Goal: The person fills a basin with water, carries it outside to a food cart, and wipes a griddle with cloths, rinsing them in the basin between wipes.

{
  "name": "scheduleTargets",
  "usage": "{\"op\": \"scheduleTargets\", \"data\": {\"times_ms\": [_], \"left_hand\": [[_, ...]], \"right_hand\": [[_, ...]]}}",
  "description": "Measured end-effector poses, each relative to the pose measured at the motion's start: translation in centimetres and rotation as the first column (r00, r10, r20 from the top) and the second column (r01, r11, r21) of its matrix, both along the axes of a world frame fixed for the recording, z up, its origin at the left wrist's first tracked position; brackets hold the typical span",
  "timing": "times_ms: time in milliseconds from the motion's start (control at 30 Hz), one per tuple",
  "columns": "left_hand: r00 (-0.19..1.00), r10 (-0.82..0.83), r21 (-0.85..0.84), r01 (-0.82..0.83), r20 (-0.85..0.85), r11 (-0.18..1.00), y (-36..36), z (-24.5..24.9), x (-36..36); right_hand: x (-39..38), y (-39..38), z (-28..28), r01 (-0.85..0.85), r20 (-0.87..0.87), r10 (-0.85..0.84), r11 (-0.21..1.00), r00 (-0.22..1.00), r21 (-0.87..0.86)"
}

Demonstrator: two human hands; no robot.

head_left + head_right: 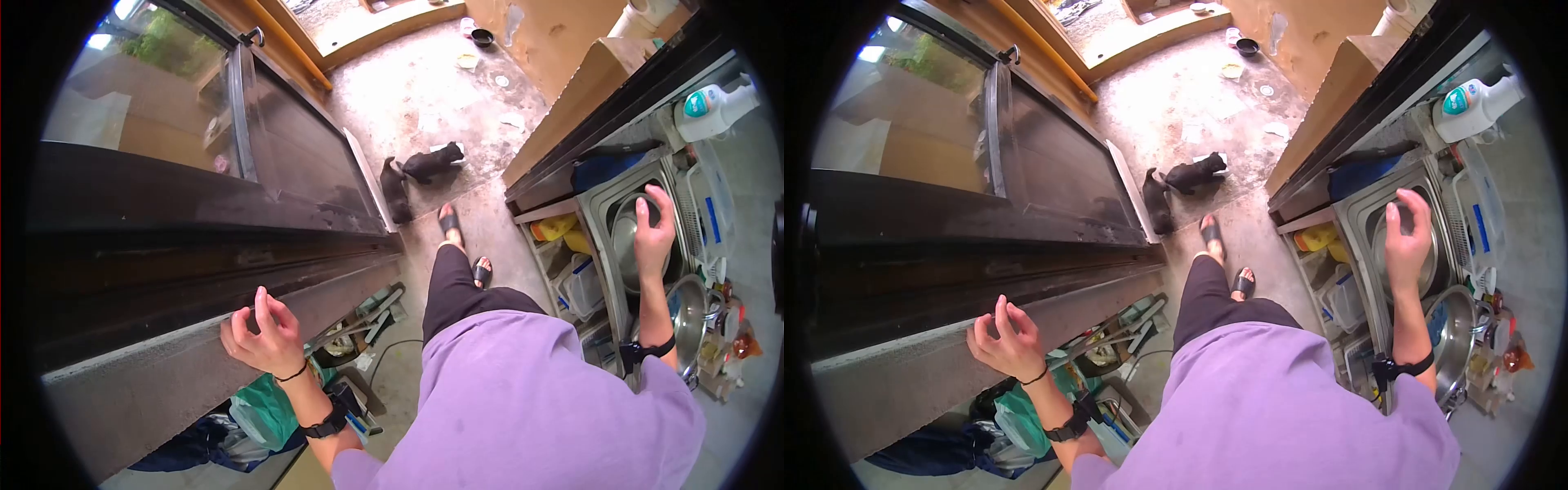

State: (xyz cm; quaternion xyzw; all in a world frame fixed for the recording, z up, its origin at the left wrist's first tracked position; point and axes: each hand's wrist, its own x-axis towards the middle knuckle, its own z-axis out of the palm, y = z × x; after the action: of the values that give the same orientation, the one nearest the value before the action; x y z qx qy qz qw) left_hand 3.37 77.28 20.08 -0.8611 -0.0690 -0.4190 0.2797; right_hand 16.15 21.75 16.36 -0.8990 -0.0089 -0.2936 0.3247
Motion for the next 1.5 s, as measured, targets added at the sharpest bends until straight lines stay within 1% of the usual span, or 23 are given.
{"op": "scheduleTargets", "data": {"times_ms": [100,133,233,300,400,467,500,533,600,633,667,700,733,800,900,1067,1167,1233,1267,1367,1433,1500], "left_hand": [[1.0,-0.02,-0.018,0.02,-0.002,1.0,0.1,0.0,-0.2],[1.0,-0.028,-0.026,0.027,-0.009,0.999,0.1,0.0,-0.2],[0.999,-0.042,-0.06,0.041,-0.016,0.997,0.2,-0.1,-0.3],[0.997,-0.064,-0.093,0.06,-0.038,0.994,0.4,0.0,-0.5],[0.994,-0.096,-0.139,0.088,-0.053,0.986,0.2,0.4,-0.6],[0.993,-0.11,-0.141,0.103,-0.045,0.985,0.6,0.3,-0.6],[0.991,-0.129,-0.149,0.12,-0.048,0.982,0.6,0.3,-1.0],[0.991,-0.123,-0.152,0.114,-0.052,0.982,0.6,0.3,-1.1],[0.996,-0.056,-0.119,0.047,-0.072,0.992,0.5,0.2,-1.0],[0.996,-0.051,-0.117,0.042,-0.074,0.992,0.3,0.1,-1.0],[0.997,-0.007,-0.072,0.001,-0.08,0.997,0.3,0.0,-0.8],[0.996,0.034,-0.028,-0.037,-0.082,0.999,0.4,-0.2,-0.3],[0.995,0.033,-0.026,-0.035,-0.093,0.999,0.4,-0.3,-0.2],[0.995,0.069,-0.039,-0.072,-0.071,0.997,0.1,-0.3,-0.1],[0.996,0.064,-0.02,-0.065,-0.057,0.998,0.2,-0.4,-0.1],[0.996,0.067,-0.011,-0.068,-0.06,0.998,0.0,-0.3,0.2],[0.995,0.074,-0.03,-0.076,-0.072,0.997,-0.2,-0.1,0.2],[0.994,0.071,-0.033,-0.074,-0.089,0.997,-0.2,0.1,0.4],[0.995,0.063,-0.034,-0.066,-0.08,0.997,-0.1,0.1,0.5],[0.995,0.072,-0.023,-0.074,-0.073,0.997,-0.1,-0.4,0.3],[0.992,0.077,-0.021,-0.079,-0.097,0.997,-0.3,-0.3,-0.1],[0.993,0.09,-0.016,-0.091,-0.083,0.996,-0.4,-0.1,0.2]], "right_hand": [[-1.3,0.2,-1.4,0.055,-0.097,-0.047,0.996,0.994,0.075],[-1.6,0.5,-1.7,0.071,-0.118,-0.063,0.996,0.991,0.062],[-1.7,0.8,-2.4,0.08,-0.137,-0.068,0.993,0.988,0.09],[-0.8,0.9,-2.3,0.179,-0.136,-0.161,0.974,0.978,0.139],[1.1,0.5,-0.8,0.234,-0.047,-0.23,0.965,0.972,0.12],[2.9,-0.1,0.4,0.252,0.113,-0.248,0.967,0.962,-0.024],[3.8,-0.2,1.3,0.295,0.165,-0.274,0.948,0.947,-0.117],[4.9,-0.1,2.3,0.289,0.162,-0.268,0.95,0.95,-0.121],[7.3,0.0,3.8,0.375,0.373,-0.258,0.881,0.891,-0.288],[8.4,-0.3,4.2,0.384,0.399,-0.253,0.876,0.881,-0.292],[9.7,-0.4,4.4,0.38,0.401,-0.252,0.88,0.881,-0.283],[10.9,-0.2,4.7,0.398,0.46,-0.234,0.867,0.857,-0.3],[11.4,-0.2,4.8,0.414,0.503,-0.213,0.849,0.838,-0.33],[12.1,-0.2,4.8,0.378,0.509,-0.185,0.873,0.841,-0.308],[13.1,-0.9,4.4,0.336,0.52,-0.137,0.89,0.843,-0.309],[13.4,-2.1,3.9,0.379,0.558,-0.168,0.879,0.813,-0.289],[13.1,-0.9,4.8,0.427,0.532,-0.237,0.863,0.813,-0.268],[12.9,-0.3,5.1,0.337,0.505,-0.196,0.919,0.841,-0.204],[12.9,-0.3,5.1,0.346,0.512,-0.202,0.917,0.835,-0.201],[11.8,-0.5,4.1,0.344,0.429,-0.226,0.912,0.874,-0.222],[11.2,-0.2,3.4,0.321,0.365,-0.243,0.932,0.898,-0.167],[10.8,-0.5,2.9,0.337,0.371,-0.257,0.926,0.892,-0.169]]}}
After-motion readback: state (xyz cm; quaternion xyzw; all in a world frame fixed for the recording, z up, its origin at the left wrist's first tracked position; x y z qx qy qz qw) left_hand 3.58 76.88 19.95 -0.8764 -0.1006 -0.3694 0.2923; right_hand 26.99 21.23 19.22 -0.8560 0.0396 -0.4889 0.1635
